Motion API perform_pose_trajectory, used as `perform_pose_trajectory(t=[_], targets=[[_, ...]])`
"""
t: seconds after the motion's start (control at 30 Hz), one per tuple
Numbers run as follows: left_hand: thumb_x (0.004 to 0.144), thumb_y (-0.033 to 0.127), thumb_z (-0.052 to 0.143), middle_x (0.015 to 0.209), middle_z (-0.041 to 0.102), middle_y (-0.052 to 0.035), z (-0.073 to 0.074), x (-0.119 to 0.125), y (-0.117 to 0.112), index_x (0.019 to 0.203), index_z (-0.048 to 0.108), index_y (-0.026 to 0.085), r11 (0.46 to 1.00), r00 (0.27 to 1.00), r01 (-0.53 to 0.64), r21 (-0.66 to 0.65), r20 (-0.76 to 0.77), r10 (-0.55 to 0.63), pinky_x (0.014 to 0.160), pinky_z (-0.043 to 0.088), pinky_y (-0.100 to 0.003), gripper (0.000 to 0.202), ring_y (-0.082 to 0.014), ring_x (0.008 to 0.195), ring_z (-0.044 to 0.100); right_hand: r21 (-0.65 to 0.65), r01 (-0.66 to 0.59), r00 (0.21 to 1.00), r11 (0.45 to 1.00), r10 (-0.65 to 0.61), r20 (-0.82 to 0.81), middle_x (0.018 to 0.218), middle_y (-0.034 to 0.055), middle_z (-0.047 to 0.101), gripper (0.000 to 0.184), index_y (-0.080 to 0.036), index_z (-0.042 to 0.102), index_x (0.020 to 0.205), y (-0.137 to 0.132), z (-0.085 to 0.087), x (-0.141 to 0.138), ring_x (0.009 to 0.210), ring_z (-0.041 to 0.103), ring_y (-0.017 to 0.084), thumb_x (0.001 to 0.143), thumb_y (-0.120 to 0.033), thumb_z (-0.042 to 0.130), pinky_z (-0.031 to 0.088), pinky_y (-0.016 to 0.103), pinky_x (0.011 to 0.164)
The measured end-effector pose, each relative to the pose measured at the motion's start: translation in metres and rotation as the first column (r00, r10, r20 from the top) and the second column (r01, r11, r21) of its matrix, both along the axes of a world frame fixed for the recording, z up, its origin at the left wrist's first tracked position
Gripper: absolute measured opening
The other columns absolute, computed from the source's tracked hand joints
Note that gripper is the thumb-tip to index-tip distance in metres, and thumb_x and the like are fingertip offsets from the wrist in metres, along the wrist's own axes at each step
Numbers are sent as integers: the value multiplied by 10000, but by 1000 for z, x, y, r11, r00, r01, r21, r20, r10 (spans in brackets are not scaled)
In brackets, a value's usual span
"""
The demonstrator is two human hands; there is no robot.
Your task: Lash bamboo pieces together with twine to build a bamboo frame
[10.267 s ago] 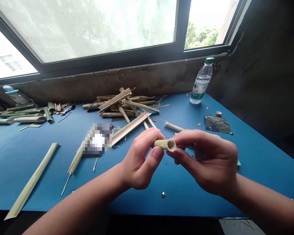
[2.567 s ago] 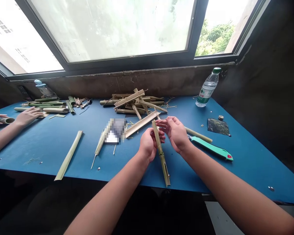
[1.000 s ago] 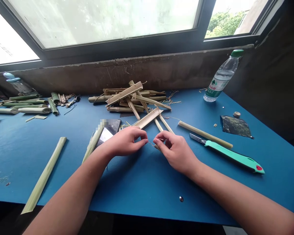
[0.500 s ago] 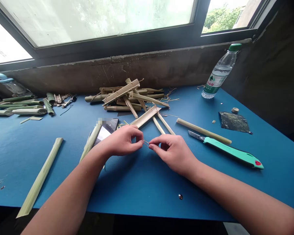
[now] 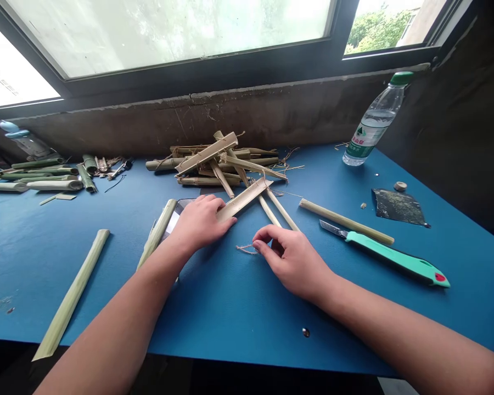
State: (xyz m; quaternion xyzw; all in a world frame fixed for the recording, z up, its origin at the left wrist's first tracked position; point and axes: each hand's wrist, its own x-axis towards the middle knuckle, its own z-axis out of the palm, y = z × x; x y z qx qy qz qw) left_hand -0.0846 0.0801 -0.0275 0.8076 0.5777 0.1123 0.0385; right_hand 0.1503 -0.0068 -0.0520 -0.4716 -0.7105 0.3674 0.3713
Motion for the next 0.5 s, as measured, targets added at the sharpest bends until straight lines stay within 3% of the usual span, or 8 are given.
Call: perform_pose_trajectory(t=[0.13, 0.23, 0.33, 0.5], targets=[[929, 562, 658, 959, 771, -64, 17, -2, -11, 1006, 683, 254, 996, 997, -72, -53, 32, 74, 735, 520, -402, 319, -322, 893, 728, -15, 2, 999, 1000, -3, -37, 895, -25, 775, 104, -241, 697, 1043, -1, -1, 1, 771, 692, 151, 1083, -264, 603, 507, 285, 709], [954, 632, 630, 846, 756, -4, 34, -8, -19, 1045, 677, 287, 988, 990, -104, -112, 81, 113, 593, 465, -338, 360, -249, 706, 699, -41, -2, 998, 999, 0, -59, 928, -21, 819, 120, -253, 744, 1132, -1, -1, 1, 782, 743, 157, 1049, -249, 657, 543, 275, 705], [939, 676, 655, 811, 740, 24, 42, -13, -22, 1068, 676, 305, 980, 980, -118, -162, 139, 141, 576, 460, -320, 393, -219, 662, 669, -8, 10, 1000, 1000, -10, -30, 967, -17, 860, 240, -268, 795, 1240, -3, -1, 0, 754, 762, 161, 1012, -245, 723, 556, 283, 728], [906, 741, 689, 885, 751, -5, 38, -13, -21, 1090, 673, 290, 967, 946, -75, -245, 289, 147, 619, 481, -328, 488, -223, 706, 662, 65, -13, 999, 998, 10, 44, 923, -41, 843, 143, -271, 826, 1062, -6, 2, 0, 654, 673, 128, 1048, -255, 685, 495, 286, 660]])
